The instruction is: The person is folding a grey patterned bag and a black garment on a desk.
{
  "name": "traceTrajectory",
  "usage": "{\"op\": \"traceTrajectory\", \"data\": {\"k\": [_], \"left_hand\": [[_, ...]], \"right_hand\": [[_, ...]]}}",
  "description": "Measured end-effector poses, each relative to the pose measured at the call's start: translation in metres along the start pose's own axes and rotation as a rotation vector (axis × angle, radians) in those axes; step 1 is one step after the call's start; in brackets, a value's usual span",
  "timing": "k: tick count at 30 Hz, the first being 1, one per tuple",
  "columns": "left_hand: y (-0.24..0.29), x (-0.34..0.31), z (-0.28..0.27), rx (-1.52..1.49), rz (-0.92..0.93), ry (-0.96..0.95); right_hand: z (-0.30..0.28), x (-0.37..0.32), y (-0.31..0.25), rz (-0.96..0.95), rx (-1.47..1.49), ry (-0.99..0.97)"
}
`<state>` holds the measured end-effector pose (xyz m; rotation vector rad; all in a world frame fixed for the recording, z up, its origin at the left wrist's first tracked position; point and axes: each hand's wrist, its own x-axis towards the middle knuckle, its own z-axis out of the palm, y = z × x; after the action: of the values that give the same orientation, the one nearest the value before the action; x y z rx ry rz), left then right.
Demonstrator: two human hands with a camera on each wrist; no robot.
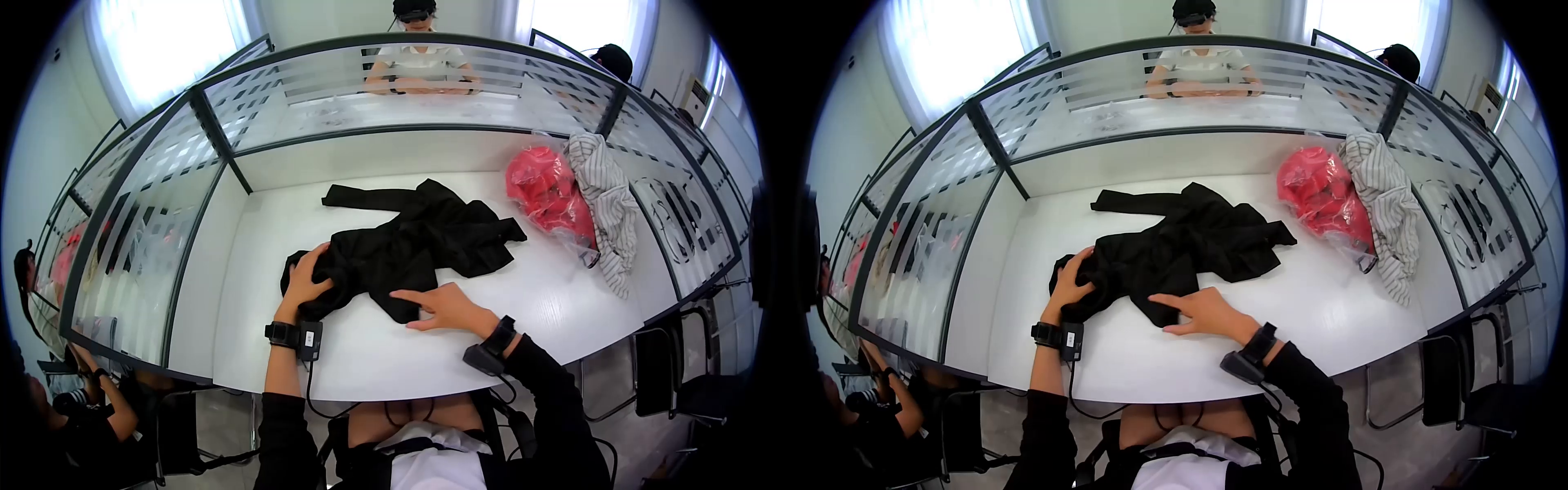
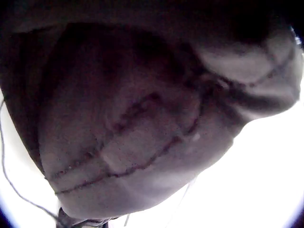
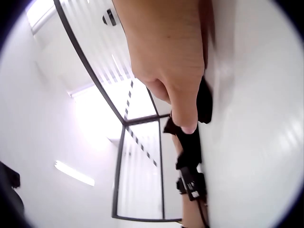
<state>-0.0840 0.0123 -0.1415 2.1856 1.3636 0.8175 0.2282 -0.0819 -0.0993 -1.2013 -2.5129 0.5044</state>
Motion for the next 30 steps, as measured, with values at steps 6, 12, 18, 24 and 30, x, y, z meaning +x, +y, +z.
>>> {"op": "traceTrajectory", "data": {"k": [6, 12, 18, 24, 30], "left_hand": [[0.001, 0.0, 0.0, -0.088, -0.073, 0.134], [0.021, -0.018, -0.007, -0.033, -0.112, 0.144], [0.12, -0.061, -0.043, -0.288, 0.182, -0.818], [0.122, -0.037, -0.049, -0.403, -0.166, -0.825], [0.077, 0.02, 0.01, 0.089, 0.431, -0.29]], "right_hand": [[0.004, 0.007, 0.034, 0.109, -0.162, 0.171], [-0.02, -0.068, 0.167, 0.75, -0.392, 0.903], [-0.042, -0.085, 0.119, 0.548, -0.485, 0.975], [-0.049, -0.054, 0.042, 0.211, 0.204, 0.38], [-0.032, -0.024, -0.028, -0.205, -0.259, 0.06]]}}
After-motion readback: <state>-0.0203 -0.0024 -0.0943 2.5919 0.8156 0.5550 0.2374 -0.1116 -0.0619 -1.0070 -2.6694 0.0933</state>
